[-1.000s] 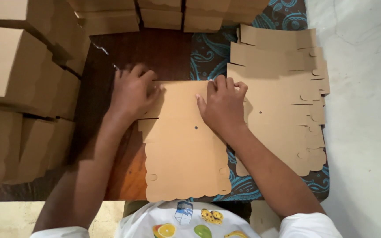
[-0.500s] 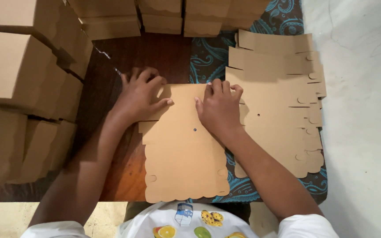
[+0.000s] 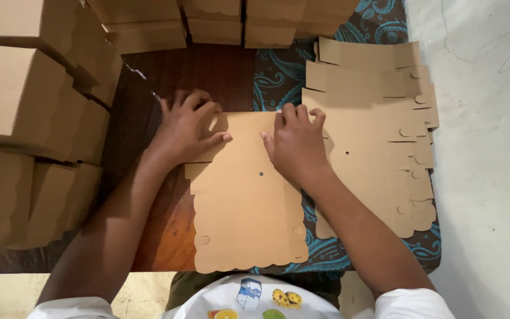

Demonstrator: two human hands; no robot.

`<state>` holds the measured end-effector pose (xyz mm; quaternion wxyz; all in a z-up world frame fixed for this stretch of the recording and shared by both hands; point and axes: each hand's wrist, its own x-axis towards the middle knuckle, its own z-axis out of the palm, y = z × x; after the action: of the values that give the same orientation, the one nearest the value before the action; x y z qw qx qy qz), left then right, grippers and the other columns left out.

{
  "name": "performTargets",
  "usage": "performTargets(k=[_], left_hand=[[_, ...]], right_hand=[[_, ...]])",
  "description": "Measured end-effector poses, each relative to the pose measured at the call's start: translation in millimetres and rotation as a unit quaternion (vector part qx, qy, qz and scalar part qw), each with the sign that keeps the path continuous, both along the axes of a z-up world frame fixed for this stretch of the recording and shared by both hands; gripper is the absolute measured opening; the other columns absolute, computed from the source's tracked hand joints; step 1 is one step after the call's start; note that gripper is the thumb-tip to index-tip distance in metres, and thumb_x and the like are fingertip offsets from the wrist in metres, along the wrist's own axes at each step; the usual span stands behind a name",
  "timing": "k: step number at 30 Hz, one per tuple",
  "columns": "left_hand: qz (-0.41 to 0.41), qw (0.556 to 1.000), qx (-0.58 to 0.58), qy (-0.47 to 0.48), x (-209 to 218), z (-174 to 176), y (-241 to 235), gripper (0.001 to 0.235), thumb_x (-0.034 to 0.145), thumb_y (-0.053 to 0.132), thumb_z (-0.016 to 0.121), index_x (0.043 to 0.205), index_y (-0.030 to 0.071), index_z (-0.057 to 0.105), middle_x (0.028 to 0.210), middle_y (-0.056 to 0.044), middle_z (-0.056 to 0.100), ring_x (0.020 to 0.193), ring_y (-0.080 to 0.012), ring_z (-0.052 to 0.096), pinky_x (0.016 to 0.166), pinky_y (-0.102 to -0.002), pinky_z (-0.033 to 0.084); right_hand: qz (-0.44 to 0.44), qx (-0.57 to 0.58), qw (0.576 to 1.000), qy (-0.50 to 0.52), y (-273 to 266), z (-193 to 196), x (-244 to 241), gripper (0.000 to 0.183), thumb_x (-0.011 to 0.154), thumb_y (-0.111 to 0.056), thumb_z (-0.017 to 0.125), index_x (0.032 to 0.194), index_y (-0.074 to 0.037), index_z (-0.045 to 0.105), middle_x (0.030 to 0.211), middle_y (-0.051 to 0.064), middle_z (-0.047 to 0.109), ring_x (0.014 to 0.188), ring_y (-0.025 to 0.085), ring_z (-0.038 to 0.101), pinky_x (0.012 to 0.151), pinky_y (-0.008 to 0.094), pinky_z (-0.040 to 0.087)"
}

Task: Folding and assembling a cardboard box from a flat template on a wooden table.

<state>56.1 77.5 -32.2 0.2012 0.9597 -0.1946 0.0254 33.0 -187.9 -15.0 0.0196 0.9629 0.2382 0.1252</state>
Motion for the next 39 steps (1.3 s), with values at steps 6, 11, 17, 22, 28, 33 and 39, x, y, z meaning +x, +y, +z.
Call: performTargets(k=[6,11,17,22,28,33,39], left_hand=[[0.001,1.0,-0.002,0.005,-1.5,5.2,-0.7,0.054,0.085,0.062,0.07,0.125,0.027,0.062,0.136,-0.009,0.054,0.126,-0.0403,0.05,0.1,-0.069,0.033],[0.002,1.0,0.005,0.01,0.2,2.6,0.4,0.053,0.084,0.062,0.07,0.124,0.029,0.062,0.135,-0.007,0.055,0.127,-0.0394,0.05,0.102,-0.07,0.033],[-0.001,1.0,0.005,0.007,1.5,0.0,0.9,0.051,0.085,0.062,0.07,0.123,0.029,0.061,0.134,-0.006,0.053,0.127,-0.0385,0.049,0.101,-0.071,0.033],[0.004,1.0,-0.006,0.006,1.7,-4.6,0.9,0.054,0.084,0.064,0.07,0.124,0.029,0.062,0.134,-0.007,0.054,0.127,-0.0399,0.049,0.102,-0.074,0.031],[0.006,1.0,-0.011,0.003,2.5,-12.6,-1.3,0.05,0.083,0.059,0.074,0.121,0.028,0.061,0.135,-0.007,0.053,0.126,-0.0418,0.05,0.102,-0.074,0.034],[0.02,0.998,-0.06,0.028,5.2,-16.7,-7.5,0.052,0.078,0.046,0.084,0.118,0.025,0.056,0.13,-0.004,0.053,0.122,-0.0459,0.054,0.099,-0.084,0.029],[-0.005,0.995,-0.087,-0.043,3.8,-24.3,1.5,0.041,0.088,0.026,0.073,0.125,0.024,0.057,0.108,-0.001,0.061,0.11,-0.0313,0.058,0.093,-0.064,0.04]], right_hand=[[0.014,0.0,0.998,0.058,-7.5,11.1,6.3,0.053,0.095,-0.039,0.065,0.122,0.007,0.069,0.111,0.015,0.057,0.109,0.034,0.056,0.101,0.062,0.029],[0.008,0.014,0.998,0.062,-12.4,8.4,9.1,0.053,0.091,-0.041,0.068,0.121,0.003,0.07,0.113,0.014,0.057,0.113,0.034,0.054,0.102,0.062,0.029],[0.0,0.031,0.999,0.042,-13.0,12.8,9.9,0.053,0.085,-0.043,0.075,0.118,-0.002,0.074,0.117,0.013,0.059,0.124,0.034,0.051,0.104,0.064,0.029],[-0.008,0.072,0.996,0.045,-20.2,3.3,14.3,0.055,0.082,-0.047,0.076,0.12,-0.007,0.072,0.122,0.011,0.062,0.133,0.034,0.049,0.108,0.067,0.026],[-0.024,0.089,0.989,0.111,-21.6,1.1,18.6,0.071,0.084,-0.044,0.08,0.142,-0.012,0.056,0.124,0.01,0.059,0.133,0.034,0.045,0.111,0.073,0.021],[-0.003,0.095,0.991,0.094,-19.7,-0.2,20.4,0.066,0.086,-0.045,0.08,0.138,-0.009,0.061,0.12,0.01,0.049,0.128,0.034,0.045,0.115,0.073,0.016],[0.002,0.177,0.984,-0.023,-20.3,2.8,14.5,0.068,0.085,-0.053,0.078,0.139,-0.015,0.062,0.129,0.01,0.05,0.135,0.034,0.046,0.115,0.068,0.024]])
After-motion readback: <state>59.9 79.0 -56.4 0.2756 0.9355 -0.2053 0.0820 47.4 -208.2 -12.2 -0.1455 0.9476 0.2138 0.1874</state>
